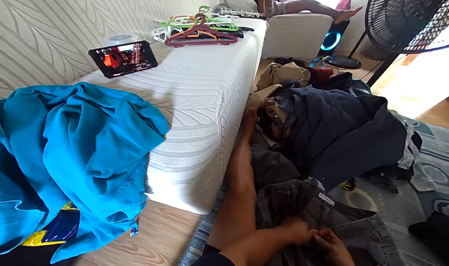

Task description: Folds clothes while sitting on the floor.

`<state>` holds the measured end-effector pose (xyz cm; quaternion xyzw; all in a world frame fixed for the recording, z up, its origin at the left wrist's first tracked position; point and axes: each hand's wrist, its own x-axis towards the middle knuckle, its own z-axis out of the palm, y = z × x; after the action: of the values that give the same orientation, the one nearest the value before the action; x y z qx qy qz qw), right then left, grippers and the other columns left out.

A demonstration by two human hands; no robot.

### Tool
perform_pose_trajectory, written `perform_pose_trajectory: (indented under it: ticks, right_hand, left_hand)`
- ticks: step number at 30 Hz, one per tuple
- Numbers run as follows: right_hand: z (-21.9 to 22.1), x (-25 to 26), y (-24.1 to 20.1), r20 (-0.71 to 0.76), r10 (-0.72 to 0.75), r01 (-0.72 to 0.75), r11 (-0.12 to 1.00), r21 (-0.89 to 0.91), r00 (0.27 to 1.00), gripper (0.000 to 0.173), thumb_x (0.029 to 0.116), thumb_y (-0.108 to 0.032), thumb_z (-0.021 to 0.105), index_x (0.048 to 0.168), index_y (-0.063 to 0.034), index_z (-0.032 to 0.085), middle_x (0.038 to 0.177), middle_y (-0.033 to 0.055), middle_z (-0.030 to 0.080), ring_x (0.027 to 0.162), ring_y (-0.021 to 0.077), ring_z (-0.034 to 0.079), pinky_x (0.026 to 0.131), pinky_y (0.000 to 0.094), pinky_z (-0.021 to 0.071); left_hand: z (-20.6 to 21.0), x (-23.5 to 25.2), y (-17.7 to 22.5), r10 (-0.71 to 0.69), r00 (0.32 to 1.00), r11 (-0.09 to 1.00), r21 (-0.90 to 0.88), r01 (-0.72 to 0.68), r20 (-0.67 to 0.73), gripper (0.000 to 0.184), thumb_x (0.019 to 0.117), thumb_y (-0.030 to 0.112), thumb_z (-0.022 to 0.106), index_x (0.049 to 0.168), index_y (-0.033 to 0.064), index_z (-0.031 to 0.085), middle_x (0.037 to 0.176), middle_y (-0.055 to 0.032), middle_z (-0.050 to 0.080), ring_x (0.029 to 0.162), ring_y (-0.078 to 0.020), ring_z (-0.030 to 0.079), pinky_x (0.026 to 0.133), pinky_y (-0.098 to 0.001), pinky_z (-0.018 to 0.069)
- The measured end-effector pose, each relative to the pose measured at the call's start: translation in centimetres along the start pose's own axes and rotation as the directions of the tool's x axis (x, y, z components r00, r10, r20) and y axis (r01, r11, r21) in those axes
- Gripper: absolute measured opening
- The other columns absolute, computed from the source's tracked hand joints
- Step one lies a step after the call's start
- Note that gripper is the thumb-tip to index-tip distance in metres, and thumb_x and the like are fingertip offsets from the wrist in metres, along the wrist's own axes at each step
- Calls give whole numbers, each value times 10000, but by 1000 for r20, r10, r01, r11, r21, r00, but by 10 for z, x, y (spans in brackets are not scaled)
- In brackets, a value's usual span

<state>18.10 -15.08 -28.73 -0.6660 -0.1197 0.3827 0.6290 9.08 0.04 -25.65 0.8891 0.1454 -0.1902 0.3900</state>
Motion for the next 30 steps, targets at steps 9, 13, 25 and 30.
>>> perform_pose_trajectory:
  ticks: [9, 13, 25, 30]
  right_hand:
    - [-1, 1, 2, -2, -12, 12, 1000, -1, 1000, 242, 889, 165, 589, 936, -65, 531, 735, -29, 657, 588, 59, 609, 587, 236, 556]
    - [0, 1, 1, -7, -12, 12, 1000, 8, 1000, 251, 882, 174, 592, 936, -64, 536, 747, -28, 665, 594, 59, 614, 585, 237, 560]
    - [-2, 1, 4, -1, -28, 28, 1000, 10, 1000, 259, 882, 171, 590, 975, -66, 545, 774, -34, 684, 621, 55, 637, 598, 232, 570]
    - [-3, 1, 6, 0, -34, 34, 999, 40, 999, 271, 874, 188, 583, 976, -62, 558, 781, -31, 696, 625, 58, 647, 594, 231, 573]
  left_hand:
    - [-1, 0, 2, -13, 1000, 1000, -27, 13, -1, 567, 1124, 403, 330, 1194, -51, 661, 1183, -274, 676, 1178, -428, 639, 982, -635, 482]
    - [-1, 0, 2, -13, 1000, 1000, -23, 13, -2, 570, 1124, 404, 329, 1192, -57, 659, 1178, -276, 676, 1175, -431, 639, 981, -638, 481]
    - [-2, 1, 2, -10, 1000, 1000, -21, 10, 1, 564, 1123, 398, 332, 1187, -55, 661, 1188, -272, 675, 1187, -426, 635, 987, -634, 480]
    - [-4, -1, 4, -25, 1000, 999, -31, 25, 6, 568, 1124, 401, 329, 1189, -55, 660, 1192, -273, 673, 1187, -428, 634, 987, -638, 476]
